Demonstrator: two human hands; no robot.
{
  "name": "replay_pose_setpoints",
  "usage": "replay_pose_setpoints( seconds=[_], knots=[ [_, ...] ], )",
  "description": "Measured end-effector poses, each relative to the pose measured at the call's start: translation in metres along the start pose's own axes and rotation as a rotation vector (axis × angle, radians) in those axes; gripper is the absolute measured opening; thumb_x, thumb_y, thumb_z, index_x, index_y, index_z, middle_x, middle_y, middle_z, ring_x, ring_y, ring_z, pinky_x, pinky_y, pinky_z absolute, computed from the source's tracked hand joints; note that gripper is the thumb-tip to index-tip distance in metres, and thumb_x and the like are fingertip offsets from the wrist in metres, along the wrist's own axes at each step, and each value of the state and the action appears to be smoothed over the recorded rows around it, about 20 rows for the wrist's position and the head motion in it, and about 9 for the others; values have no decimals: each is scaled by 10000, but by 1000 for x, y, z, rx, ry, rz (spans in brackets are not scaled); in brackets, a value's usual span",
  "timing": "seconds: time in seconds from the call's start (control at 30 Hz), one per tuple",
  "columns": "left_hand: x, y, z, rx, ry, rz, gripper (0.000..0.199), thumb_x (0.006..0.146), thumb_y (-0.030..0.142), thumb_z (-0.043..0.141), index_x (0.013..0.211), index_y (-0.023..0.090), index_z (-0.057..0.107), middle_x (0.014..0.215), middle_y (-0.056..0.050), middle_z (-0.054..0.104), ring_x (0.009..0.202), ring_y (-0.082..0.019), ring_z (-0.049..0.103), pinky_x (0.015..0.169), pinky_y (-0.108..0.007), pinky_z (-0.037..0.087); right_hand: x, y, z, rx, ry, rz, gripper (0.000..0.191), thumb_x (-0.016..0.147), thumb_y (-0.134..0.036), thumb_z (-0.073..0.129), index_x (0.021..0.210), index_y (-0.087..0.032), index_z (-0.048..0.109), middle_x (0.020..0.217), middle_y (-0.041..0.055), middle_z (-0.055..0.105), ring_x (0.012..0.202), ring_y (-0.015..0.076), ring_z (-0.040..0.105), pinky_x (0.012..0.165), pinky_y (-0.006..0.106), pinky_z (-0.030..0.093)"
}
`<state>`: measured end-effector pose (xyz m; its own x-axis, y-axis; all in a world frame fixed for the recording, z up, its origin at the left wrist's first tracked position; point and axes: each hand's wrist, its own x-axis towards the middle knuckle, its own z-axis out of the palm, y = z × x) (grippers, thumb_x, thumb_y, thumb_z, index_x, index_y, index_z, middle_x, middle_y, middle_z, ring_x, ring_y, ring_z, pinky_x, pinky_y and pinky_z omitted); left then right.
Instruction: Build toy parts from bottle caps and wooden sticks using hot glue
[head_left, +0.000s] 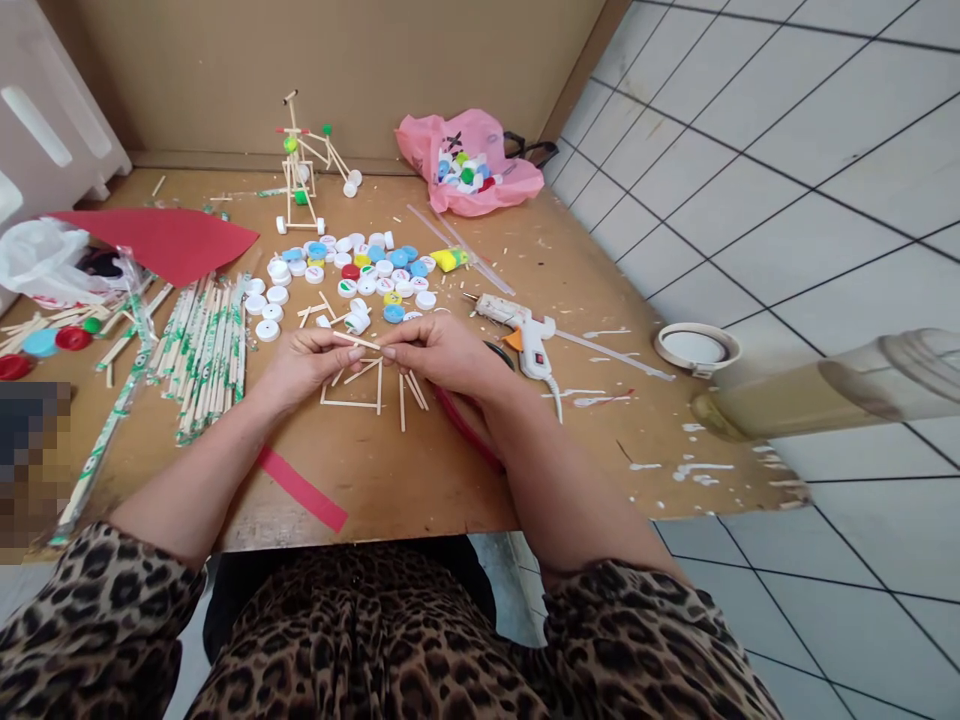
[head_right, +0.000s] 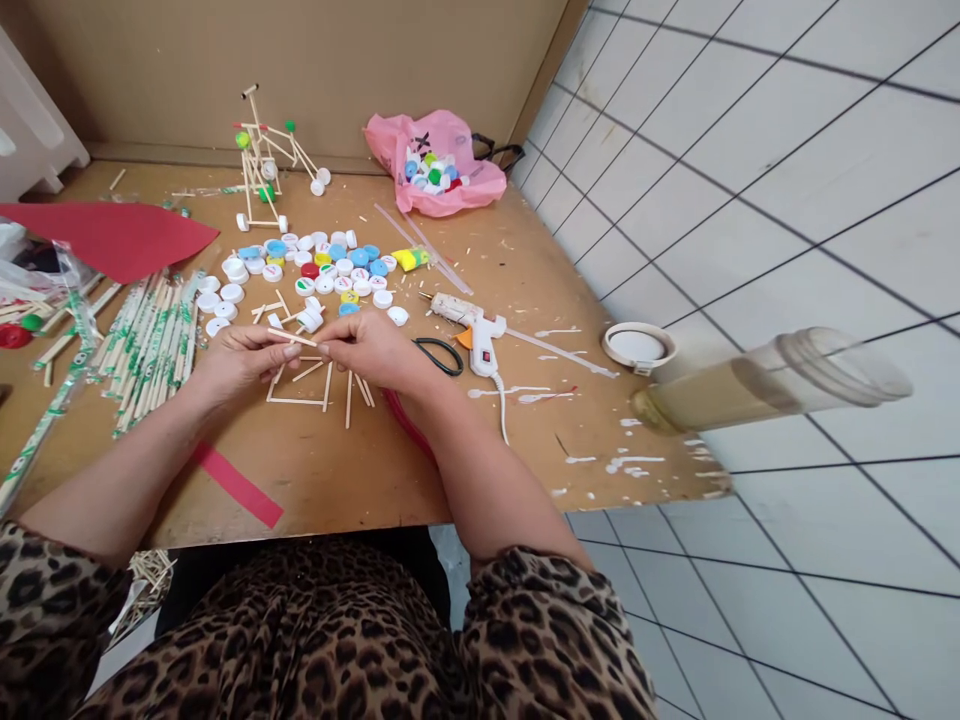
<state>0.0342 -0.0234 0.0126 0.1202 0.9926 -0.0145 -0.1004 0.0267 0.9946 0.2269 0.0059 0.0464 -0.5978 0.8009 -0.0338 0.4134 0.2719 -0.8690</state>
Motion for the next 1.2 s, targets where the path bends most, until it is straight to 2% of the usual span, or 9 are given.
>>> replay_pose_setpoints(
  seconds=[0.23, 0.43, 0.6, 0.73, 0.8, 0.93, 1.03, 1.2],
  knots=[
    [0, 0, 1, -23, 11, -2, 203, 516, 310, 895, 648, 206, 782, 527, -8, 676, 476, -94, 514, 465, -219, 379, 1, -1, 3, 19, 15, 23, 242, 814, -164, 564, 899, -150, 790, 640, -3, 647, 601, 99, 500, 611, 238, 411],
    [0, -1, 0, 21, 26, -3, 247, 530, 362, 879, 666, 191, 765, 538, -11, 673, 481, -101, 497, 465, -229, 358, 1, -2, 5, 30, 51, 27, 225, 804, -175, 564, 879, -145, 775, 612, -16, 602, 587, 96, 465, 590, 239, 378],
    [5, 1, -9, 41, 166, 36, 210, 626, 363, 809, 675, 185, 709, 557, 9, 638, 500, -95, 473, 509, -232, 367, 0, -4, 3, -11, 125, 31, 218, 789, -150, 530, 804, -151, 747, 644, -11, 599, 610, 103, 485, 607, 243, 387],
    [6, 5, -15, 134, 266, 188, 177, 739, 366, 714, 729, 200, 653, 600, 26, 585, 516, -99, 453, 523, -233, 368, 1, -4, 4, -138, 131, -7, 214, 775, -124, 526, 759, -154, 737, 673, -7, 630, 637, 110, 503, 648, 252, 392],
    [3, 7, -15, 299, 250, 303, 149, 744, 345, 714, 751, 205, 662, 658, 14, 603, 582, -116, 495, 581, -243, 403, 2, -2, 7, -193, 113, -36, 219, 778, -118, 526, 761, -154, 741, 677, -9, 638, 640, 111, 503, 658, 253, 387],
    [-4, 7, -10, 665, 106, 441, 106, 719, 306, 749, 780, 223, 722, 797, -30, 687, 755, -176, 601, 712, -293, 456, 4, 0, 11, -268, 77, -65, 239, 794, -116, 523, 771, -157, 757, 666, -11, 644, 639, 112, 497, 660, 250, 371],
    [-6, 5, -8, 780, 53, 452, 108, 741, 322, 744, 806, 236, 748, 891, -61, 740, 857, -212, 647, 776, -324, 471, 5, 0, 13, -298, 44, -52, 256, 805, -113, 522, 805, -151, 775, 679, -6, 655, 637, 110, 499, 654, 248, 360],
    [-5, 0, -8, 851, 18, 411, 119, 763, 354, 726, 799, 249, 767, 814, -56, 747, 755, -197, 641, 694, -305, 447, 4, -1, 16, -318, 18, -40, 300, 801, -95, 512, 866, -166, 796, 701, -5, 678, 646, 111, 499, 653, 247, 343]
  ],
)
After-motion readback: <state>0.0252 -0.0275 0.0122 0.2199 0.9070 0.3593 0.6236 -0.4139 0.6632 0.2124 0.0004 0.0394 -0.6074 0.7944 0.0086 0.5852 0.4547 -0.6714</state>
